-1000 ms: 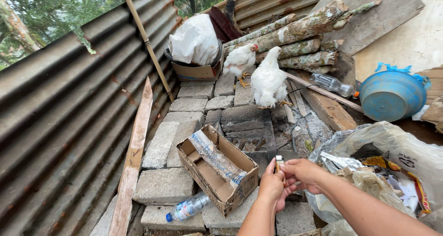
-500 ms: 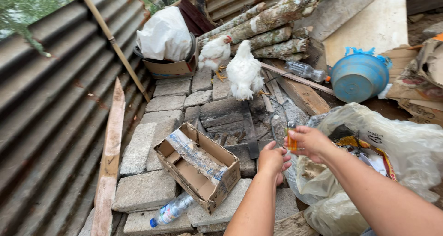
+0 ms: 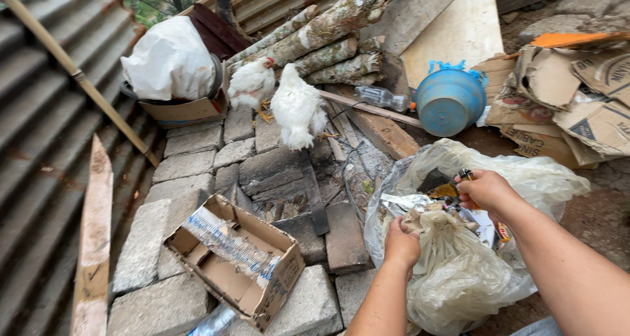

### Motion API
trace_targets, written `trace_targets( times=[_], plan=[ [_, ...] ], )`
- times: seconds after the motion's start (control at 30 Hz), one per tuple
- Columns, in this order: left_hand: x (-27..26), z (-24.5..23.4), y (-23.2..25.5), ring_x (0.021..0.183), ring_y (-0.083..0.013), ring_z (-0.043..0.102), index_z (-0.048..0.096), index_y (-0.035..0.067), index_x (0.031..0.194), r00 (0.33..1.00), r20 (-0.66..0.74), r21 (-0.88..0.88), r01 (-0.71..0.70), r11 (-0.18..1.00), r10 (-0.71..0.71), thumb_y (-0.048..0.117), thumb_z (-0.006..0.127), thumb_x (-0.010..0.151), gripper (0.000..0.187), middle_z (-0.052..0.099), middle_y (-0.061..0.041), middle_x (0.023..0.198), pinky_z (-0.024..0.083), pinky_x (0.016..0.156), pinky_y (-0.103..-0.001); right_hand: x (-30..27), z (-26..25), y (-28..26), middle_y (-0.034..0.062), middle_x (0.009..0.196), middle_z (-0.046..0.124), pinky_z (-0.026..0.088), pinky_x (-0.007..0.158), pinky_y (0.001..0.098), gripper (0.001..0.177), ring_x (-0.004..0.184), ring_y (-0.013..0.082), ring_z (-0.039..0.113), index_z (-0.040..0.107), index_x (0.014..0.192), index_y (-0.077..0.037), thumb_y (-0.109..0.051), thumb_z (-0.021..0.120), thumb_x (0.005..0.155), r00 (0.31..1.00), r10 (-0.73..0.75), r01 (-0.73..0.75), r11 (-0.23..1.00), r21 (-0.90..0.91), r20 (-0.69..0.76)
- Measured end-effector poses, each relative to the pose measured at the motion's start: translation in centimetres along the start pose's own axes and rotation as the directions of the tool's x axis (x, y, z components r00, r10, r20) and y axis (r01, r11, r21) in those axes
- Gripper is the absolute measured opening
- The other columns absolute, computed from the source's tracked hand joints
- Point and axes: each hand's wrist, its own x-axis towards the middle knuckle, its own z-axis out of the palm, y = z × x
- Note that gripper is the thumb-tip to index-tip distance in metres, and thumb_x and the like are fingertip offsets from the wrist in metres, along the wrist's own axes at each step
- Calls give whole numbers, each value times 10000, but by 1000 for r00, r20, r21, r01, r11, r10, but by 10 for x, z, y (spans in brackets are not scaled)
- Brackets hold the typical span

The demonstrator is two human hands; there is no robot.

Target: The person sorts through a plastic bag of trash, placing paper scraps, plastic wrappers, and cardboard into a small brick-lined pit while using a lighter.

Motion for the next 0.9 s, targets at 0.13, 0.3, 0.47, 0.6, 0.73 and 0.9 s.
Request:
trace_targets(
  times=[0.13,0.3,0.47,0.6,0.73,0.9],
  plan=[
    [-6,33,19,1475,-338,360,311,160,1604,976,101,328,-217,920,194,91,660,890,798,378,-135,1603,310,1201,-422,26,-38,41,86,853,683,520,607,376,182,683,193,580,731,1097,-70,-128,709,926,996,20,-40,974,-222,-91],
    [-34,54,68,1576,-323,115,241,309,1618,957,286,582,-209,786,42,174,715,876,891,125,-31,1743,240,1198,-571,57,-67,92,124,826,683,472,574,400,186,676,225,568,758,1036,-47,-217,733,967,985,63,-119,919,-376,-159],
    [-49,52,88,1550,-365,168,235,312,1644,904,374,818,-217,533,-206,551,780,828,1009,209,-112,1679,156,1208,-685,54,-75,99,62,912,718,515,677,395,202,807,199,631,729,1098,-130,-50,652,929,951,287,-308,920,-242,-120],
    [-40,42,80,1564,-337,154,313,263,1616,882,368,878,-225,422,-296,609,788,806,1001,212,-136,1671,190,1196,-675,43,-69,79,50,940,726,503,703,388,200,832,201,681,706,1115,-151,-78,628,947,956,283,-293,925,-241,-77],
    [-15,28,54,1514,-318,270,439,293,1553,963,183,751,-7,660,-197,586,741,828,838,328,-90,1616,223,1203,-624,31,-47,58,84,915,703,523,696,380,249,820,193,649,732,1166,-172,-99,679,935,973,230,-211,925,-316,24],
    [22,-10,41,1394,-364,458,431,211,1526,972,-61,122,233,965,-227,580,699,828,833,460,-135,1543,387,1111,-586,8,15,20,27,933,724,547,668,378,273,810,159,658,740,1179,-159,-103,693,916,967,176,-108,938,-330,184]
  ],
)
